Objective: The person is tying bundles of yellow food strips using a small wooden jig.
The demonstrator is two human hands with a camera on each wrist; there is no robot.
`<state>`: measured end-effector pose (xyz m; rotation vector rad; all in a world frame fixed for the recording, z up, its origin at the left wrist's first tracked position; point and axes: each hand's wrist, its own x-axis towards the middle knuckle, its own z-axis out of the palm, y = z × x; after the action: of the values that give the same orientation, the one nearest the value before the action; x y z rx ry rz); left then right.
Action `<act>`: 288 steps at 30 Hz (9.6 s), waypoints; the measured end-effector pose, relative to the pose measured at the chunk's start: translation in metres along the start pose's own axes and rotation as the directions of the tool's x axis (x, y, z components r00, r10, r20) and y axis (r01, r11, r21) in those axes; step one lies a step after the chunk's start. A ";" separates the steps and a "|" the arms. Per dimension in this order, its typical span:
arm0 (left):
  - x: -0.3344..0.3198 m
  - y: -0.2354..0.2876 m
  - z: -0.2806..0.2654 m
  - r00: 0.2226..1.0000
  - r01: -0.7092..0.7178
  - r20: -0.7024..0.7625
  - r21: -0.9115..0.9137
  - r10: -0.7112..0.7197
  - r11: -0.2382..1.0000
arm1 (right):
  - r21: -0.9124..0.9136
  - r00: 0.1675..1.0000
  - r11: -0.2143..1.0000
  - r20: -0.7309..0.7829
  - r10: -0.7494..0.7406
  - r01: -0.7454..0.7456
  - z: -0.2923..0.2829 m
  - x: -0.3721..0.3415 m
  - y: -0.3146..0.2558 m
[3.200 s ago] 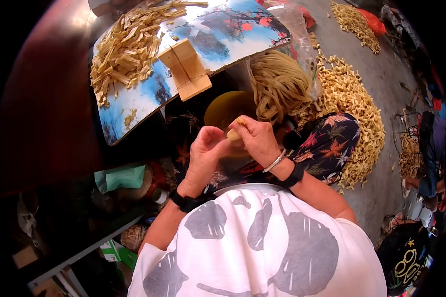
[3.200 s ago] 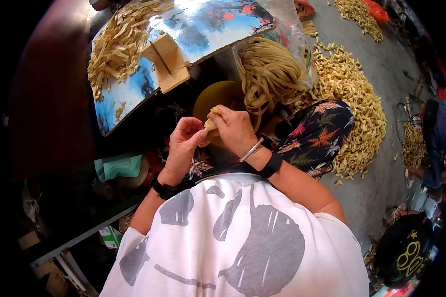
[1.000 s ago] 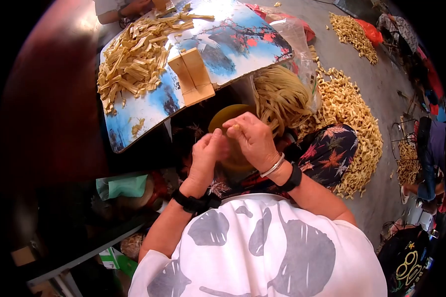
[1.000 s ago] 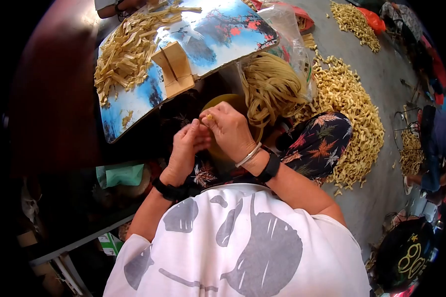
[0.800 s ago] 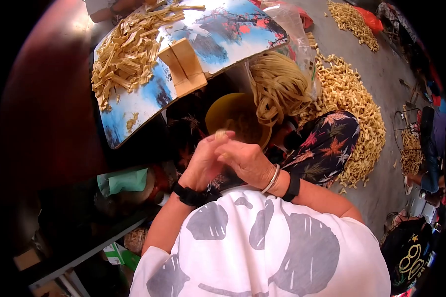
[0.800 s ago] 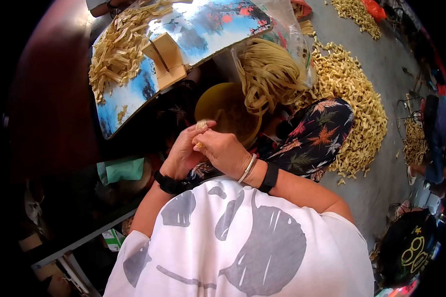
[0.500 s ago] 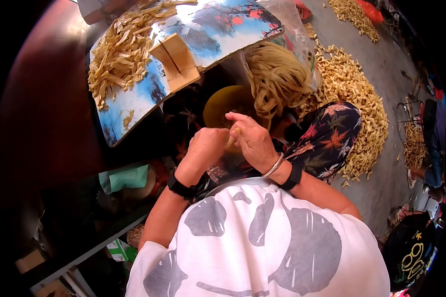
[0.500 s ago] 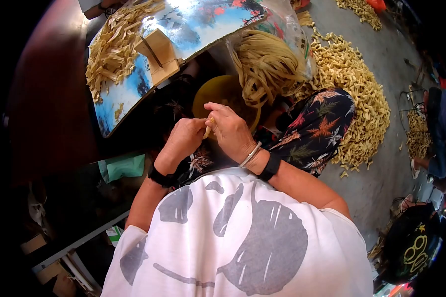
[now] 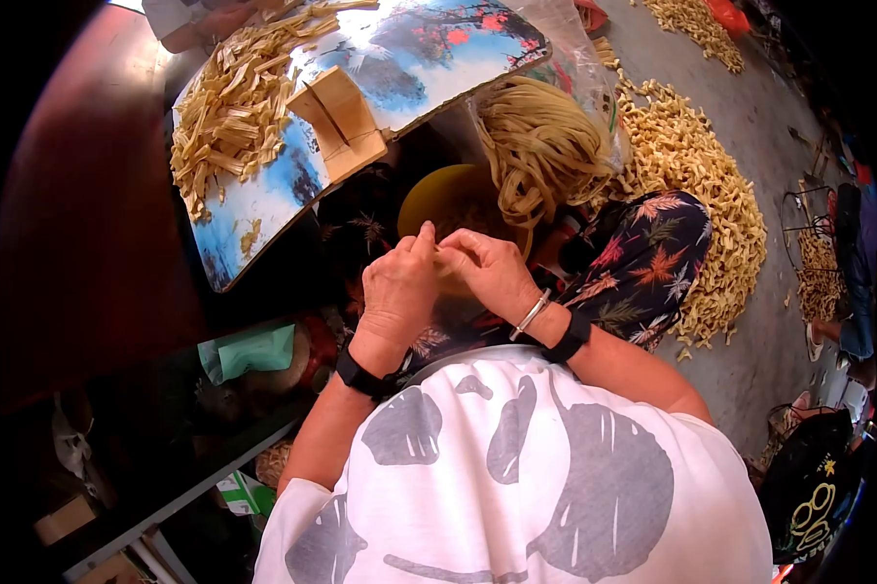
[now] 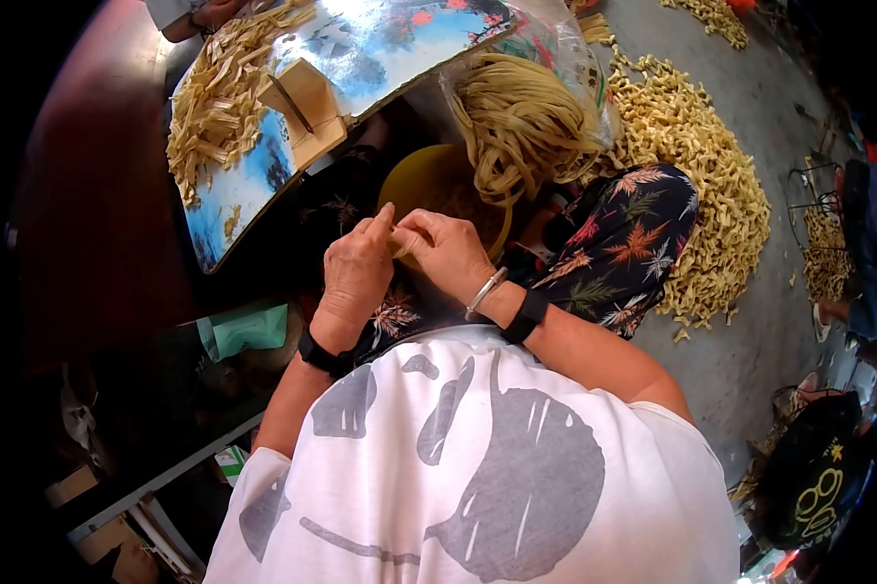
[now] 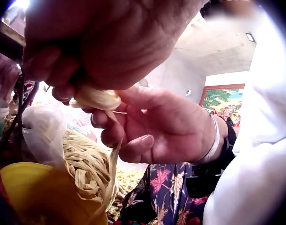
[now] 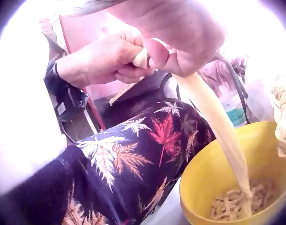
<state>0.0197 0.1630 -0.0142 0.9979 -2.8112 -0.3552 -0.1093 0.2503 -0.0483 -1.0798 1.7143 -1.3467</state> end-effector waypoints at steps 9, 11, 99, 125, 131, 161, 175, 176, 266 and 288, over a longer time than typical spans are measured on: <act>-0.002 -0.004 -0.005 1.000 0.003 -0.012 -0.588 -0.012 0.809 | -0.072 0.984 0.983 -0.052 -0.170 0.166 -0.010 0.003 -0.007; -0.004 -0.003 -0.001 0.996 0.023 -0.059 -0.594 -0.072 0.804 | -0.166 0.968 0.960 -0.070 -0.240 0.226 -0.009 0.000 -0.013; 0.131 -0.128 -0.053 0.829 0.149 -0.292 -0.707 -0.477 0.692 | -0.528 0.874 0.735 0.028 -0.486 0.426 0.023 0.217 -0.052; -0.004 -0.023 0.004 0.739 0.560 0.632 -0.769 -0.234 -0.308 | -0.261 0.902 0.867 0.041 -0.431 0.426 -0.003 0.021 -0.031; -0.004 -0.019 0.022 0.762 0.556 0.607 -0.792 -0.225 -0.252 | -0.064 0.935 0.953 0.220 -0.277 0.298 0.001 -0.022 -0.022; -0.008 -0.011 0.021 0.953 -0.003 -0.244 -0.605 -0.182 0.796 | 0.634 0.833 0.545 0.468 0.294 -0.549 -0.012 0.008 -0.004; -0.008 -0.027 0.007 0.955 0.077 -0.087 -0.849 -0.283 0.522 | -0.334 0.948 0.888 0.134 -0.287 0.316 -0.018 0.003 -0.023; -0.007 -0.027 0.002 0.955 0.078 -0.086 -0.852 -0.284 0.517 | -0.355 0.950 0.881 0.132 -0.284 0.313 -0.020 0.002 -0.024; 0.103 -0.125 -0.036 0.761 0.208 -0.352 -0.664 -0.545 0.718 | 0.062 0.973 0.973 0.055 -0.225 0.222 -0.005 0.171 -0.067; -0.015 -0.084 -0.005 0.797 0.127 -0.130 -0.919 -0.590 0.373 | -0.552 0.970 0.809 0.228 -0.087 0.202 -0.007 0.016 0.041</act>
<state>0.0830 0.1084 -0.0320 1.1730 -1.4957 -1.2926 -0.1297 0.2436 -0.0877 -1.6484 1.9715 -0.7703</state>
